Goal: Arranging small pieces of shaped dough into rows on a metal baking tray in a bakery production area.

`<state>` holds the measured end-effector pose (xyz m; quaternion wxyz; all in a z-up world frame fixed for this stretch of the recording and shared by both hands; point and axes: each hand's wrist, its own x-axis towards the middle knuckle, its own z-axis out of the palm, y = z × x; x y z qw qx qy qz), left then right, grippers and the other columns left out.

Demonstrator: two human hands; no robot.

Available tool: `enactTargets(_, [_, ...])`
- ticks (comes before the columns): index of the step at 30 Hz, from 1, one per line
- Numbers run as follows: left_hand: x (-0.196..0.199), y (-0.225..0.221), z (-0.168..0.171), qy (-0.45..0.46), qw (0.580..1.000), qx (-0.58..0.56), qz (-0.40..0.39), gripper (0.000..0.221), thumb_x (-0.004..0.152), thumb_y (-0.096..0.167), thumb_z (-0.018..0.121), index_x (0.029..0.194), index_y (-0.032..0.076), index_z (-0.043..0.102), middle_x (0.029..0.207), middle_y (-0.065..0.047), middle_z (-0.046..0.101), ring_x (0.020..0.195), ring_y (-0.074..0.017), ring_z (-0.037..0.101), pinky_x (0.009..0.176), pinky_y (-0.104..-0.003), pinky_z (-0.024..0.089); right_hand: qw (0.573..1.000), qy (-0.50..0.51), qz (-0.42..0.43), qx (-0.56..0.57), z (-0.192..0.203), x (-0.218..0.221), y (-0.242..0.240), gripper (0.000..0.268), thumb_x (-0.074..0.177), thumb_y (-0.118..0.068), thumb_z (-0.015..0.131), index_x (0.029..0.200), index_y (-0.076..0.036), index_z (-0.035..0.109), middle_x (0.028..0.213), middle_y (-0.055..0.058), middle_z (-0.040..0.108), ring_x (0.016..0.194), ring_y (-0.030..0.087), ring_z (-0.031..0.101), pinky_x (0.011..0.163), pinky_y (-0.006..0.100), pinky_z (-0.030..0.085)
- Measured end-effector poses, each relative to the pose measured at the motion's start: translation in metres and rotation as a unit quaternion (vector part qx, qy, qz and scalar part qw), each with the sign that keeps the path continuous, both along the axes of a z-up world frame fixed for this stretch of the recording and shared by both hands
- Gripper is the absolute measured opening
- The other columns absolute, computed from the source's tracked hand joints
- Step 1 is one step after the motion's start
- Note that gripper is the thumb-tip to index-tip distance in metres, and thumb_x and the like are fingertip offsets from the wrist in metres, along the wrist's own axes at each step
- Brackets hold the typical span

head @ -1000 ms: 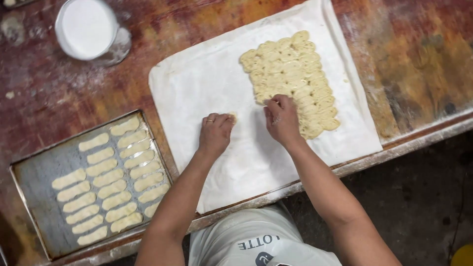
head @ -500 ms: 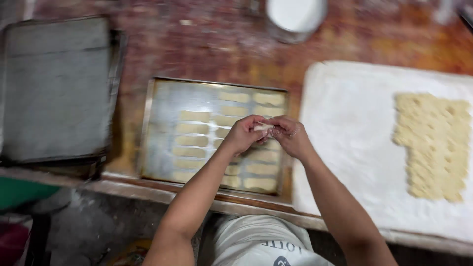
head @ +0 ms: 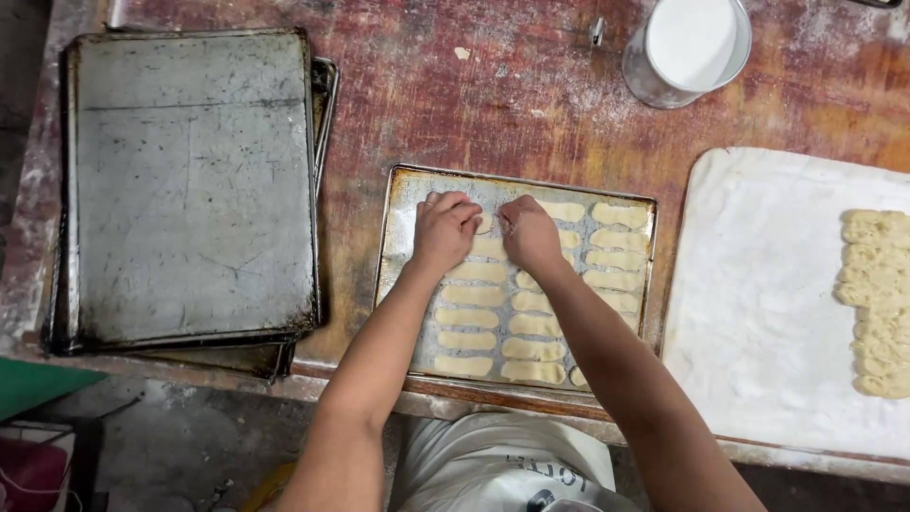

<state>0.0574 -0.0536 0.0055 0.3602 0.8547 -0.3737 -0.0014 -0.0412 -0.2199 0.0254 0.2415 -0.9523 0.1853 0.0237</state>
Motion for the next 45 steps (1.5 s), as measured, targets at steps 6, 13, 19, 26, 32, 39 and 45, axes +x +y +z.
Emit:
enactTargets(6, [0.013, 0.025, 0.005, 0.001, 0.996, 0.007, -0.086, 0.038, 0.084, 0.030, 0.067, 0.121, 0.026, 0.071, 0.113, 0.001, 0.065, 0.108, -0.0260, 0.056, 0.091, -0.041, 0.044, 0.998, -0.016, 0.061, 0.011, 0.031, -0.004, 0.023, 0.030, 0.093, -0.026, 0.065, 0.116, -0.006, 0.069, 0.111, 0.017, 0.061, 0.103, 0.036, 0.067, 0.089, 0.042, 0.057])
enactTargets(13, [0.018, 0.010, -0.006, -0.021, 0.990, 0.007, -0.137, 0.027, 0.086, 0.031, 0.068, 0.111, 0.023, 0.072, 0.099, 0.001, 0.062, 0.103, -0.0241, 0.054, 0.090, -0.039, 0.043, 0.986, -0.103, 0.086, -0.094, -0.001, -0.003, 0.013, 0.020, 0.091, -0.023, 0.065, 0.102, -0.009, 0.073, 0.097, 0.012, 0.062, 0.091, 0.033, 0.066, 0.080, 0.039, 0.056])
enactTargets(19, [0.028, 0.016, -0.017, -0.053, 0.991, -0.017, -0.123, 0.013, 0.083, 0.037, 0.069, 0.091, 0.028, 0.075, 0.092, 0.004, 0.055, 0.096, -0.0201, 0.053, 0.084, -0.037, 0.043, 0.946, -0.230, 0.054, -0.221, -0.013, -0.008, 0.017, 0.021, 0.088, -0.032, 0.064, 0.070, -0.022, 0.067, 0.089, -0.004, 0.062, 0.088, 0.022, 0.058, 0.068, 0.034, 0.044])
enactTargets(26, [-0.007, 0.019, 0.077, 0.067, 0.965, 0.173, -0.184, 0.065, 0.102, 0.050, 0.039, 0.154, 0.013, 0.032, 0.153, -0.012, 0.040, 0.144, -0.0359, 0.027, 0.115, -0.057, 0.018, 0.982, 0.040, 0.068, -0.174, 0.049, -0.022, 0.058, 0.058, 0.098, -0.037, 0.040, 0.150, -0.011, 0.042, 0.150, 0.013, 0.043, 0.140, 0.044, 0.027, 0.111, 0.059, 0.022])
enactTargets(32, [-0.025, 0.028, 0.114, 0.072, 0.904, 0.382, -0.179, 0.077, 0.098, 0.067, 0.019, 0.159, 0.019, 0.021, 0.167, -0.003, 0.011, 0.151, -0.0430, -0.001, 0.114, -0.072, -0.008, 0.965, 0.184, 0.092, -0.162, 0.068, -0.033, 0.071, 0.073, 0.097, -0.048, 0.023, 0.160, -0.012, 0.016, 0.167, 0.011, 0.010, 0.147, 0.054, 0.001, 0.113, 0.071, -0.004])
enactTargets(39, [-0.028, 0.012, 0.115, 0.103, 0.915, 0.366, -0.134, 0.073, 0.099, 0.064, 0.025, 0.160, 0.023, 0.018, 0.166, -0.003, 0.016, 0.151, -0.0427, 0.002, 0.114, -0.072, -0.005, 0.963, 0.229, 0.112, -0.087, 0.084, -0.036, 0.038, 0.082, 0.096, -0.061, 0.032, 0.161, -0.016, 0.007, 0.168, 0.008, 0.001, 0.148, 0.053, -0.003, 0.115, 0.072, -0.001])
enactTargets(45, [-0.115, -0.069, 0.073, -0.082, 0.987, 0.091, -0.100, 0.058, 0.100, 0.041, 0.049, 0.146, 0.007, 0.048, 0.148, -0.020, 0.048, 0.139, -0.0420, 0.040, 0.110, -0.064, 0.029, 0.992, 0.121, -0.005, -0.044, 0.101, -0.152, -0.042, 0.078, 0.098, -0.056, 0.045, 0.157, -0.009, 0.024, 0.165, 0.016, 0.012, 0.147, 0.051, 0.014, 0.116, 0.065, 0.017])
